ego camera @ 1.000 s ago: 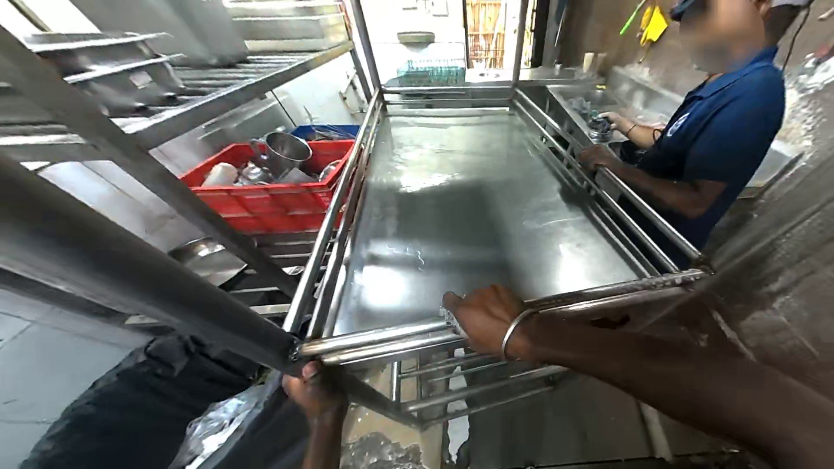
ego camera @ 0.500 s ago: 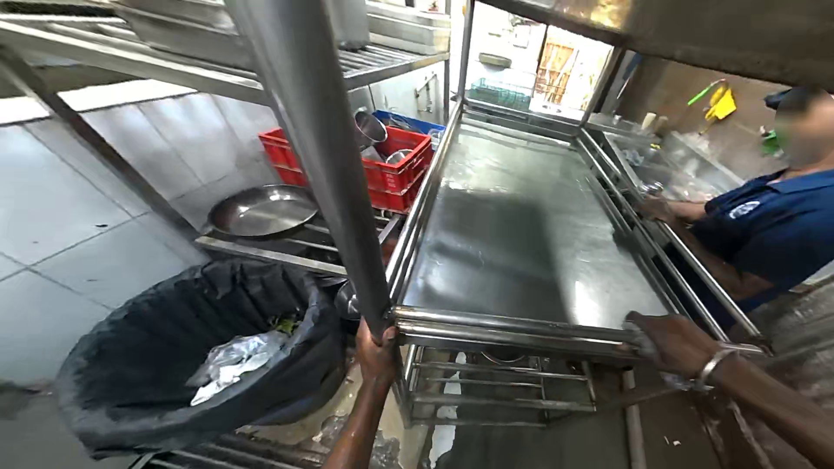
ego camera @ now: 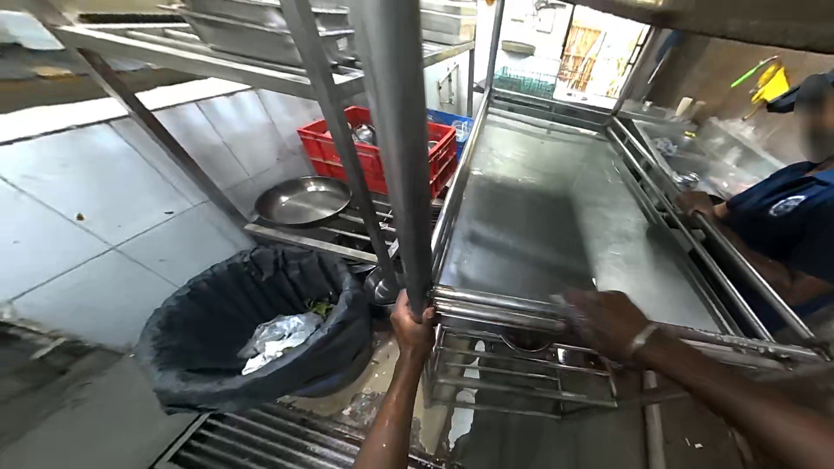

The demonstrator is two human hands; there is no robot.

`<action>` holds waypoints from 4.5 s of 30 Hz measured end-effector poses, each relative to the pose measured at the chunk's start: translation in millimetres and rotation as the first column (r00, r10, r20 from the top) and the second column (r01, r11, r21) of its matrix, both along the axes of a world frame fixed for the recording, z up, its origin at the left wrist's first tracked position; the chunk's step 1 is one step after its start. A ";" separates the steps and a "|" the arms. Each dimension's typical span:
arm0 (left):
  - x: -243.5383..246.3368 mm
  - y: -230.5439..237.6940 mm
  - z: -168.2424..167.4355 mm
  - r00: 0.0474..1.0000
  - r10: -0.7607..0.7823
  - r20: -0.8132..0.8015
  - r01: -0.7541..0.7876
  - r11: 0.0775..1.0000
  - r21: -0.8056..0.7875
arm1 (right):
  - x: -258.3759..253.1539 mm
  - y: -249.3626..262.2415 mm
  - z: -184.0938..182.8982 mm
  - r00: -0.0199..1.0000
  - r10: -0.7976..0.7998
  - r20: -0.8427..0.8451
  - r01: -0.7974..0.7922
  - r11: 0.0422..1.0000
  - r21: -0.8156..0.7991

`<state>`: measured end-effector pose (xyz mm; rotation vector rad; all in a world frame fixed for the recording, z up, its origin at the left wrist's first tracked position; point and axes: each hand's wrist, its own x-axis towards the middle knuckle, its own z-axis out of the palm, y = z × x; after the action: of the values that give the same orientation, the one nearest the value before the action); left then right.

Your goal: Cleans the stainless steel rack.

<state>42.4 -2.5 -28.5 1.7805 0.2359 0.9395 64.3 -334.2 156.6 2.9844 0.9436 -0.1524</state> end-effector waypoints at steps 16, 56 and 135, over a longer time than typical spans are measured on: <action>-4.1 -0.1 -9.5 0.993 0.052 -0.102 -0.046 0.997 0.055 | -2.5 139.3 22.2 0.990 -0.001 -0.144 -0.017 0.992 -0.121; 0.2 -3.0 9.2 0.998 -0.004 0.066 0.004 1.000 0.011 | 4.8 -129.5 -31.6 0.984 0.122 0.133 -0.132 0.989 0.065; -6.4 9.0 -7.7 0.996 -0.093 0.017 0.093 0.996 -0.018 | -12.6 205.9 -29.7 0.889 0.102 0.446 -0.249 0.926 0.285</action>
<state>36.0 6.4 -36.2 1.7509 0.1502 0.8822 51.7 -128.3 127.0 2.9808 1.2755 0.7042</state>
